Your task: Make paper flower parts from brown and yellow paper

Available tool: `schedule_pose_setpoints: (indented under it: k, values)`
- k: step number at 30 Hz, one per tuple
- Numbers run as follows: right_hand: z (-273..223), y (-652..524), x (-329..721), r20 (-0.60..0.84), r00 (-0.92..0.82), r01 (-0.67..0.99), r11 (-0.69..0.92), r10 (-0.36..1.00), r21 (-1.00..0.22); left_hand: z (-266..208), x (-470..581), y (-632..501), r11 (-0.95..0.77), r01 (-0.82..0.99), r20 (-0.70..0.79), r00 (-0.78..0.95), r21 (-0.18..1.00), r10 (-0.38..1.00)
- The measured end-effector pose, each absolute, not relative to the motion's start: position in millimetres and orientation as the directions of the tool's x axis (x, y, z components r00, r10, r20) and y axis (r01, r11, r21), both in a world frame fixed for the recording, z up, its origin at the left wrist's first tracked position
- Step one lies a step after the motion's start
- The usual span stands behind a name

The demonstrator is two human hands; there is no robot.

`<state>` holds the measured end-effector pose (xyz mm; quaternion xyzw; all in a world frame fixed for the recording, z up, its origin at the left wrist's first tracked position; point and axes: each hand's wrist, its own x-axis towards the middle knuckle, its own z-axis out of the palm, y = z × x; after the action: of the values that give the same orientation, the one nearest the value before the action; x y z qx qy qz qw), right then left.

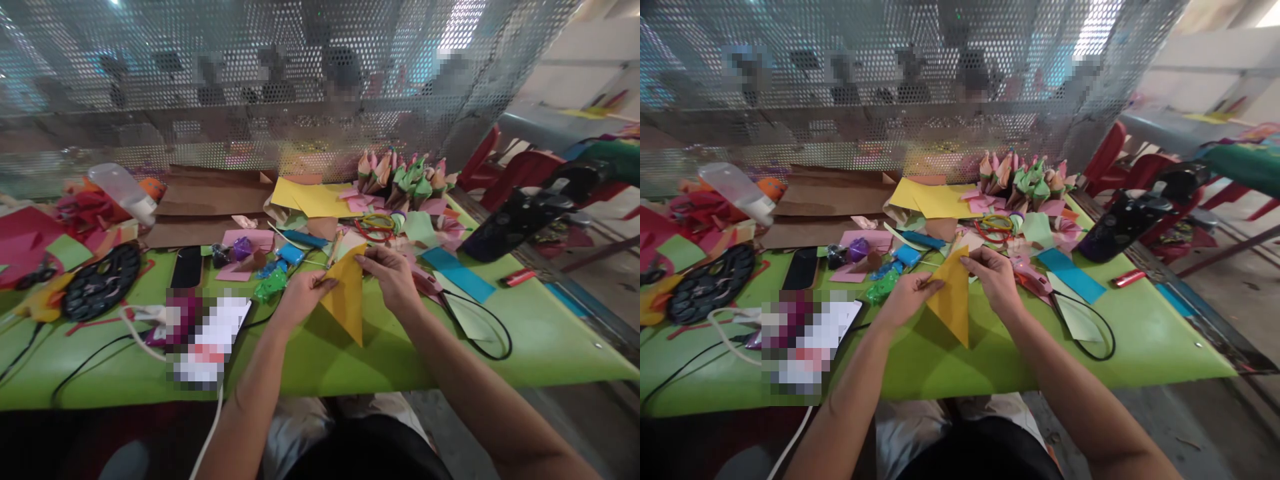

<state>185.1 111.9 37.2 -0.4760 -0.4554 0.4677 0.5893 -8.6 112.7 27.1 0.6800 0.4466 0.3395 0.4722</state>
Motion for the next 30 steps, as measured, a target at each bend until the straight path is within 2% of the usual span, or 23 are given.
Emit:
schedule_pose_setpoints:
  k: [6,11,15,24,30]
  values:
    - [40.7,110.0,185.2,0.094,0.164,-0.121,0.115,0.982,-0.986,26.9,-9.6,112.6,-0.126,0.267,-0.002,0.432,0.955,0.902]
    - [37.1,115.4,188.0,0.103,0.189,-0.181,0.138,0.977,-0.974,26.7,-10.0,112.7,-0.161,0.334,0.004,0.426,0.929,0.905]
    - [32.7,120.0,190.8,0.129,0.222,-0.132,0.161,0.967,-0.978,26.7,-9.8,112.2,-0.156,0.359,-0.013,0.426,0.920,0.904]
    - [34.6,116.5,191.1,0.156,0.220,-0.066,0.174,0.963,-0.983,24.5,-9.1,112.3,-0.150,0.260,0.033,0.406,0.954,0.913]
    - [32.9,116.4,190.1,0.087,0.066,-0.028,0.089,0.994,-0.996,24.5,-10.2,114.3,-0.091,0.233,-0.011,0.401,0.968,0.916]
